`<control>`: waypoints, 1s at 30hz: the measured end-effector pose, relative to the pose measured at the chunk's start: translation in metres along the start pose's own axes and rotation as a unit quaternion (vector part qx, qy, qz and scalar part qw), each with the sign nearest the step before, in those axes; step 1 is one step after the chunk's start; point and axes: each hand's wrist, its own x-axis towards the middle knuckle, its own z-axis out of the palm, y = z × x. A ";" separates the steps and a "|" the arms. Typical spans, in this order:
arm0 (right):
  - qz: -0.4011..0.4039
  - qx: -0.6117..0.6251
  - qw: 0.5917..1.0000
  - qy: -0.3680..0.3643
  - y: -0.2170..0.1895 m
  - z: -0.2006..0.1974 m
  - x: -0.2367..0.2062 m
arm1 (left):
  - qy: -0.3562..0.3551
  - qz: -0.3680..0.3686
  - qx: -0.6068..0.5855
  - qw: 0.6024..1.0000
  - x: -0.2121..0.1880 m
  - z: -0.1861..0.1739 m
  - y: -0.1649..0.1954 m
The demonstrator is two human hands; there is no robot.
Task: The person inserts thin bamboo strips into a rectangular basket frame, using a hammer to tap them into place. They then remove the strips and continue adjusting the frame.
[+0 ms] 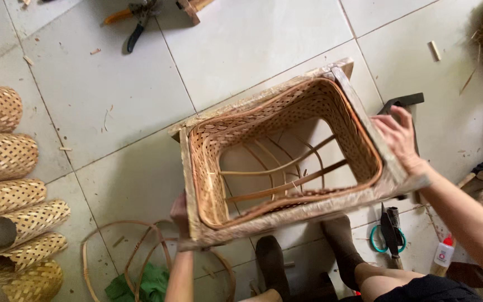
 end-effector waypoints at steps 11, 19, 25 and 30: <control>0.057 -0.102 0.982 -0.151 -0.026 0.020 -0.049 | -0.152 -0.059 0.085 0.983 -0.019 0.030 -0.001; 0.450 0.038 0.885 -0.114 0.028 0.018 -0.076 | -0.092 -0.442 -0.275 0.849 0.017 0.026 0.041; 0.665 0.247 0.694 -0.127 0.061 0.010 -0.050 | -0.098 -0.397 -0.220 0.886 0.024 0.021 0.053; 0.521 0.495 0.695 -0.009 0.041 -0.064 -0.034 | -0.101 -0.412 -0.215 0.880 0.013 0.024 0.049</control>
